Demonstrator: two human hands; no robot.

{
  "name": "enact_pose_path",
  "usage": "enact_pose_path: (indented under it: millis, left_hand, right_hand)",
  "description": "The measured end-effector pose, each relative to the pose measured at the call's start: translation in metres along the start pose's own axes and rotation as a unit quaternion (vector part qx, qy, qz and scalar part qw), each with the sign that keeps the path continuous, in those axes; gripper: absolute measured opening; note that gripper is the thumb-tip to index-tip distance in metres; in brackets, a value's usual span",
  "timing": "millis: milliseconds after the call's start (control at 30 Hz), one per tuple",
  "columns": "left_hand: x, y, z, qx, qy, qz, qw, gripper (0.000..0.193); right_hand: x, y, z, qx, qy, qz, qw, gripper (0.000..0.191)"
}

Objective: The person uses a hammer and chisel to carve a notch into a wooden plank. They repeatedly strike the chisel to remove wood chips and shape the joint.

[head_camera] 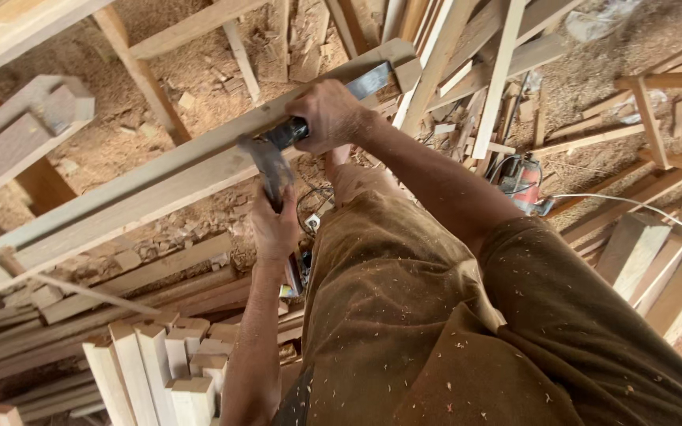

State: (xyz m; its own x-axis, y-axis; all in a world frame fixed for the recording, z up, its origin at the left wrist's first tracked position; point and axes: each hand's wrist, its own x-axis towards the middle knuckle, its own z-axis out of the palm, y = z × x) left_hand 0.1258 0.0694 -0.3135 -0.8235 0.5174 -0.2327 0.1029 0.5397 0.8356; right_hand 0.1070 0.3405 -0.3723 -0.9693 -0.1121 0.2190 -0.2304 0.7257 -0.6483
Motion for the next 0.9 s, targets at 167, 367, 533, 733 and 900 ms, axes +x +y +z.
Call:
enact_pose_path:
  millis: [167, 367, 533, 733, 900]
  left_hand:
    - [-0.002, 0.01, -0.011, -0.15, 0.101, -0.107, 0.978, 0.017]
    - [-0.005, 0.035, -0.049, -0.181, 0.109, -0.013, 0.977, 0.028]
    - [0.001, 0.043, -0.028, -0.156, 0.173, 0.054, 0.971, 0.027]
    - [0.005, 0.018, -0.008, -0.028, 0.028, -0.014, 0.999, 0.013]
    - [0.009, 0.004, -0.001, -0.178, 0.145, -0.004, 0.973, 0.025]
  right_hand:
    - [0.003, -0.012, -0.003, 0.017, 0.057, -0.034, 0.998, 0.017]
    - [0.007, -0.005, -0.008, 0.017, 0.003, 0.001, 1.0, 0.02]
    - [0.002, 0.009, -0.016, 0.09, 0.031, -0.043, 0.995, 0.023]
    - [0.003, 0.01, -0.025, 0.11, 0.036, -0.077, 0.99, 0.03]
    - [0.004, 0.008, -0.019, 0.067, 0.048, -0.049, 0.995, 0.024]
